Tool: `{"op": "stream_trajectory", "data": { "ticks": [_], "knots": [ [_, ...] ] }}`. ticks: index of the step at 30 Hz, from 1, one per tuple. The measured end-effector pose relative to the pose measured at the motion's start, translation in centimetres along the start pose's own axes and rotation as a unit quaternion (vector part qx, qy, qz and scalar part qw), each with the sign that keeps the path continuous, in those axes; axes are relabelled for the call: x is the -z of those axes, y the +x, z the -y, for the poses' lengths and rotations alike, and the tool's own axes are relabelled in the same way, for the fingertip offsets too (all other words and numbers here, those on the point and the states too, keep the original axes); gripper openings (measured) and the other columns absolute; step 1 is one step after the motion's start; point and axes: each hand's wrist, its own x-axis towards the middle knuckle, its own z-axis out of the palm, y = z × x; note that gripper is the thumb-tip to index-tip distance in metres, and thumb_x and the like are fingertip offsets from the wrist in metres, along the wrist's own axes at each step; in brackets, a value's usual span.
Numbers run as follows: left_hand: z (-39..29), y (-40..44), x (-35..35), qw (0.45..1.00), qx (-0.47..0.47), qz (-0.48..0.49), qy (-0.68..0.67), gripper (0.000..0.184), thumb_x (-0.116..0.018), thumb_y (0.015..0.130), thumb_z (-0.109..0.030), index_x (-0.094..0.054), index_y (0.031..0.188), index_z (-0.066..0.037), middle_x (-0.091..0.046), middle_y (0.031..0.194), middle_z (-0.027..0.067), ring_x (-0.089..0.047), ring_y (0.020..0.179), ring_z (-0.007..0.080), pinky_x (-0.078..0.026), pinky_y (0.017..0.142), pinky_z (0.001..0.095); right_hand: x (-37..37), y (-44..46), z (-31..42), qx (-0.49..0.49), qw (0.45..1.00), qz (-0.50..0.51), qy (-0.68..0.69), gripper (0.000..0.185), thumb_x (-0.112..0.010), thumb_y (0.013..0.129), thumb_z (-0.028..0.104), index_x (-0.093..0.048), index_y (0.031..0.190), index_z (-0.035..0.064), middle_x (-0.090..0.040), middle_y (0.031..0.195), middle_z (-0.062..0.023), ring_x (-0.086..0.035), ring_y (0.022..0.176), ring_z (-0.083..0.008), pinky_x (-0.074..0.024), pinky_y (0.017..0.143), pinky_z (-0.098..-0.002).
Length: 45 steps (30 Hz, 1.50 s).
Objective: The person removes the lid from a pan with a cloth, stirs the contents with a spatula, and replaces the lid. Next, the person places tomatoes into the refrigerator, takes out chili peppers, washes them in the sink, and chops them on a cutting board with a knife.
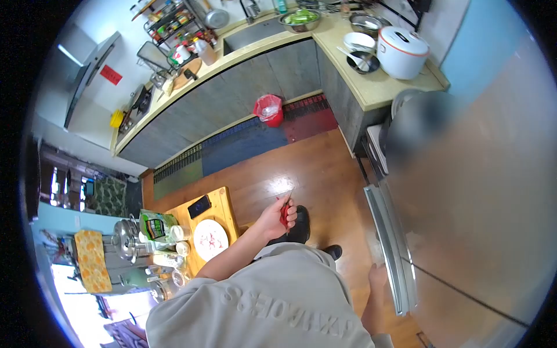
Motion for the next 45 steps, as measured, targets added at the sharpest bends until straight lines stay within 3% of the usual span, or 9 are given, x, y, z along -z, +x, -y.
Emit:
{"op": "stream_trajectory", "data": {
  "ticks": [2, 4, 8, 13, 27, 30, 37, 39, 45],
  "knots": [
    [-1.2, 0.2, 1.2, 0.999, -0.013, -0.033, -0.028, 0.035, -0.048, 0.099, -0.050, -0.049, 0.089, -0.016, -0.047, 0.068, -0.0034, -0.045, 0.059, 0.0107, -0.036, 0.052, 0.0260, 0.9, 1.3, 0.2, 0.000, 0.999, -0.046, 0.007, 0.055, -0.057, 0.086, 0.034, -0.059, 0.111, -0.0146, -0.062, 0.111, -0.0324, -0.060, 0.107, -0.0451, -0.0471, 0.095, -0.0466],
    [-2.5, 0.7, 2.0, 0.997, -0.031, -0.039, -0.052, 0.036, -0.048, 0.098, -0.051, -0.049, 0.089, -0.016, -0.046, 0.068, -0.0031, -0.045, 0.058, 0.0108, -0.036, 0.052, 0.0259, -0.6, 4.9, -2.7, -0.069, 0.996, 0.058, 0.005, 0.051, -0.057, 0.084, 0.034, -0.063, 0.107, -0.0106, -0.064, 0.104, -0.0315, -0.061, 0.102, -0.0469, -0.0482, 0.092, -0.0498],
    [-6.5, 2.5, 3.5, 0.994, -0.057, -0.046, -0.083, 0.040, -0.050, 0.096, -0.055, -0.049, 0.090, -0.015, -0.045, 0.068, -0.0026, -0.044, 0.059, 0.0108, -0.036, 0.053, 0.0256, -3.2, 8.8, -7.6, 0.031, 0.994, 0.037, -0.099, 0.033, -0.055, 0.086, 0.032, -0.070, 0.089, 0.0029, -0.067, 0.089, -0.0270, -0.065, 0.089, -0.0434, -0.0512, 0.082, -0.0504],
    [-13.5, 5.8, 5.2, 0.994, -0.079, -0.021, -0.078, 0.038, -0.049, 0.097, -0.053, -0.051, 0.089, -0.016, -0.047, 0.069, -0.0039, -0.045, 0.061, 0.0091, -0.037, 0.054, 0.0255, -2.1, 11.1, 0.4, 0.017, 0.988, 0.117, -0.103, 0.032, -0.057, 0.087, 0.031, -0.069, 0.091, 0.0016, -0.067, 0.087, -0.0240, -0.065, 0.087, -0.0389, -0.0515, 0.079, -0.0468],
    [-28.4, 16.2, 7.5, 0.981, -0.131, -0.061, -0.127, 0.040, -0.049, 0.097, -0.054, -0.049, 0.087, -0.015, -0.044, 0.063, -0.0043, -0.042, 0.054, 0.0087, -0.036, 0.049, 0.0248, 4.8, 27.6, 42.6, 0.284, 0.951, 0.105, 0.062, 0.025, -0.064, 0.089, 0.019, -0.064, 0.102, -0.0029, -0.068, 0.086, -0.0150, -0.066, 0.082, -0.0240, -0.0526, 0.078, -0.0340],
    [-31.5, 18.2, 7.5, 0.969, -0.170, -0.087, -0.158, 0.041, -0.048, 0.096, -0.055, -0.050, 0.089, -0.015, -0.044, 0.065, -0.0037, -0.042, 0.055, 0.0098, -0.037, 0.050, 0.0251, 7.7, 30.9, 54.4, 0.361, 0.917, 0.123, 0.119, 0.035, -0.061, 0.091, 0.022, -0.060, 0.116, -0.0042, -0.068, 0.107, -0.0211, -0.067, 0.100, -0.0287, -0.0521, 0.085, -0.0358],
    [-39.6, 21.2, 6.3, 0.927, -0.295, -0.105, -0.207, 0.023, -0.055, 0.099, -0.033, -0.051, 0.084, -0.016, -0.047, 0.067, -0.0026, -0.045, 0.057, 0.0099, -0.039, 0.051, 0.0265, 15.2, 30.0, 79.1, 0.481, 0.846, 0.229, 0.030, 0.036, -0.061, 0.091, 0.024, -0.061, 0.119, 0.0022, -0.067, 0.106, -0.0213, -0.065, 0.099, -0.0345, -0.0519, 0.085, -0.0390],
    [-43.2, 23.3, 6.2, 0.921, -0.303, -0.142, -0.202, 0.023, -0.054, 0.099, -0.034, -0.050, 0.085, -0.016, -0.051, 0.070, -0.0029, -0.046, 0.057, 0.0102, -0.040, 0.052, 0.0258, 16.0, 31.8, 86.1, 0.637, 0.736, 0.231, 0.002, 0.036, -0.059, 0.092, 0.024, -0.059, 0.121, 0.0033, -0.065, 0.112, -0.0192, -0.063, 0.103, -0.0361, -0.0508, 0.089, -0.0419],
    [-52.6, 27.8, 8.8, 0.914, -0.305, -0.151, -0.223, 0.018, -0.052, 0.100, -0.031, -0.055, 0.095, -0.014, -0.049, 0.069, -0.0037, -0.043, 0.054, 0.0075, -0.036, 0.046, 0.0221, 18.7, 34.2, 97.1, 0.636, 0.731, 0.247, -0.011, 0.033, -0.061, 0.091, 0.022, -0.061, 0.119, 0.0038, -0.065, 0.114, -0.0186, -0.063, 0.103, -0.0357, -0.0512, 0.087, -0.0419]
  ]
}}
